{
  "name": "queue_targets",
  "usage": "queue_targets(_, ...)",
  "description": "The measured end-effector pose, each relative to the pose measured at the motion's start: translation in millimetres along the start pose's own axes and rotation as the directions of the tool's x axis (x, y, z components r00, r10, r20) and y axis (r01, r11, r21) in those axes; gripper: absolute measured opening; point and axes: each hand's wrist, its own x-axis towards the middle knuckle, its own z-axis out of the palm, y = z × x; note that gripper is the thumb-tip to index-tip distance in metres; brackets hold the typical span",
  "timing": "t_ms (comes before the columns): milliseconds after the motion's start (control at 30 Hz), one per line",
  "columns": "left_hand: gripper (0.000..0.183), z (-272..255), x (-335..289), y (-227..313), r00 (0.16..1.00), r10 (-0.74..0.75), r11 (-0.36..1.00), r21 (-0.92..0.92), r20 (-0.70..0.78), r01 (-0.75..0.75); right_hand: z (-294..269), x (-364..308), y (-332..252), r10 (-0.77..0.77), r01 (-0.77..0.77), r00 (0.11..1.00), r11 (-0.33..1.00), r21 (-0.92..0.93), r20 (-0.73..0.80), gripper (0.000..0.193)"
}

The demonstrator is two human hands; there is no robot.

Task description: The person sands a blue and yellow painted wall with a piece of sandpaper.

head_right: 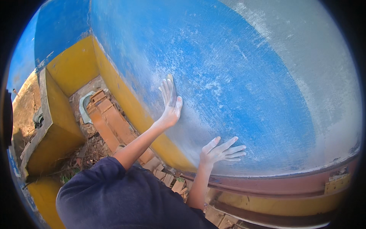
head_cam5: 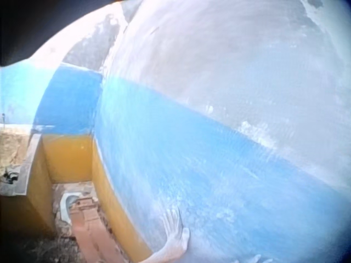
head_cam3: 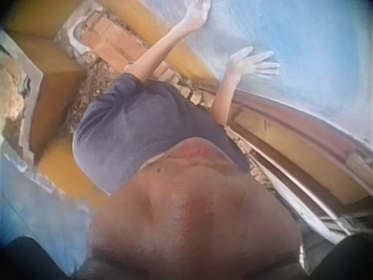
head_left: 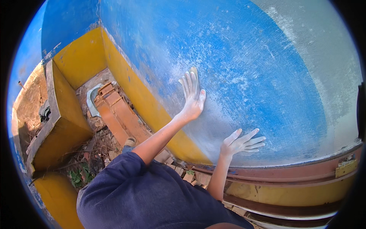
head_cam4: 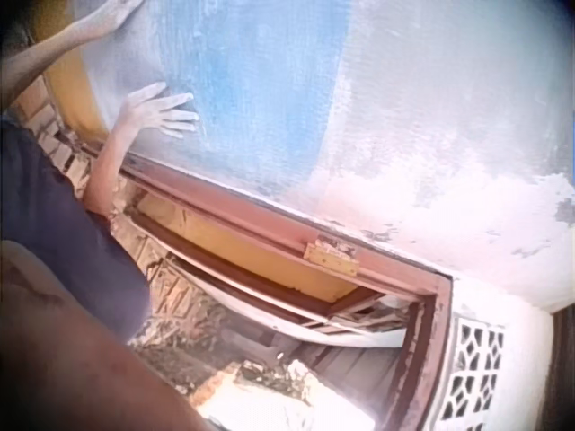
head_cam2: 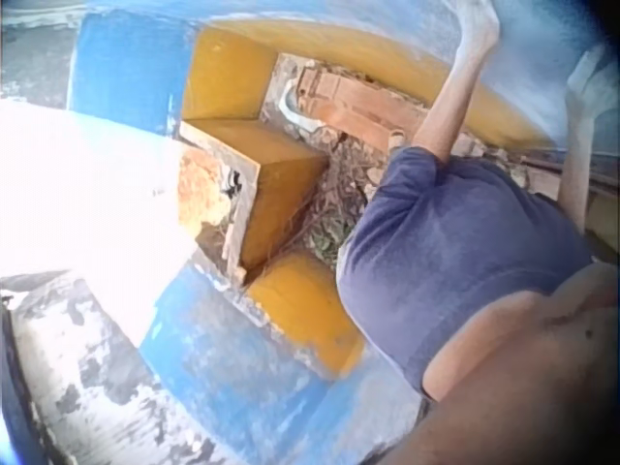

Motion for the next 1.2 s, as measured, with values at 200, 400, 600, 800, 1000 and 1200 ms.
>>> queue_targets(200, 0.077, -16, -15, -42, 0.990, 0.033, 0.999, 0.010, 0.140, -0.035, 54, -11, -90, -0.088, 0.089, 0.996, 0.996, -0.030, 0.015, 0.064)
queue_targets(400, 0.072, -105, 161, -64, 0.997, 0.078, 0.996, 0.033, -0.026, -0.077, 82, 12, -153, -0.022, 0.019, 0.999, 0.996, -0.089, -0.029, 0.072)
queue_targets(600, 0.074, -83, 55, -104, 0.968, 0.120, 0.992, 0.007, 0.220, -0.124, 95, 26, -196, 0.067, -0.081, 0.993, 0.985, -0.151, -0.095, 0.071)
queue_targets(800, 0.071, -157, 234, -29, 0.952, 0.259, 0.965, -0.013, 0.163, -0.260, 84, 35, -157, -0.005, -0.029, 0.988, 0.976, -0.214, -0.157, 0.056)
queue_targets(1000, 0.070, -135, 180, -58, 0.931, 0.280, 0.953, 0.052, 0.234, -0.299, 66, 76, -147, 0.022, -0.098, 0.959, 0.962, -0.256, -0.284, 0.053)
queue_targets(1200, 0.074, -138, 195, -36, 0.857, 0.361, 0.893, 0.127, 0.368, -0.431, 41, 120, -145, 0.006, -0.081, 0.961, 0.962, -0.261, -0.276, 0.053)
